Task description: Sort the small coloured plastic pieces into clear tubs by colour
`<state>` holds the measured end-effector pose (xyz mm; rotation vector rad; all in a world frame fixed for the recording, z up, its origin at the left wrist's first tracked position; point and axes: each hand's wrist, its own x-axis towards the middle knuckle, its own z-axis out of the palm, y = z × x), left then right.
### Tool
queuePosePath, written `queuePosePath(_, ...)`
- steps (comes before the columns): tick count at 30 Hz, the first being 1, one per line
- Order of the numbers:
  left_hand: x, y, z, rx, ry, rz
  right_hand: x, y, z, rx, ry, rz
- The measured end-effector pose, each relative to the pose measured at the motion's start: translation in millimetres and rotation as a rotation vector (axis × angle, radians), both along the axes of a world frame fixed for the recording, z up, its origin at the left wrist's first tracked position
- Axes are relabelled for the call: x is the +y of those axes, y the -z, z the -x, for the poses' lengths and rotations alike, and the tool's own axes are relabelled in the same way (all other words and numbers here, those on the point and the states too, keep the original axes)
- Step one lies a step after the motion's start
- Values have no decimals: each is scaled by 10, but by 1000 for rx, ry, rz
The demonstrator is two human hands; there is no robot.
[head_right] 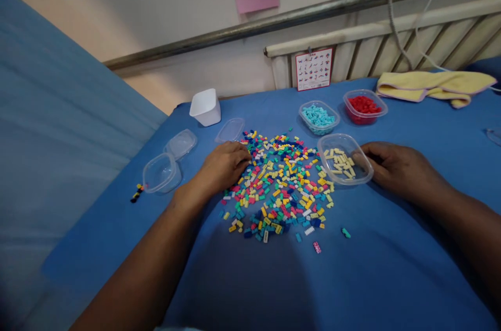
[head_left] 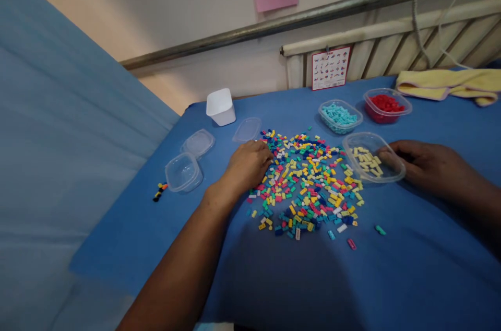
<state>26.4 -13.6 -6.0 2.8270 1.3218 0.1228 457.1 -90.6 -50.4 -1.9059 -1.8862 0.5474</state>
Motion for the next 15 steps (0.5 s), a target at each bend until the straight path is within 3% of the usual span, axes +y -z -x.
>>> queuePosePath(7, -38, 2, -17, 34, 43, -16, 16, -18, 22, 4, 0, -19)
queuePosePath(15, -51, 34, 55, -88, 17, 26, 20, 25, 2, 7, -19, -29)
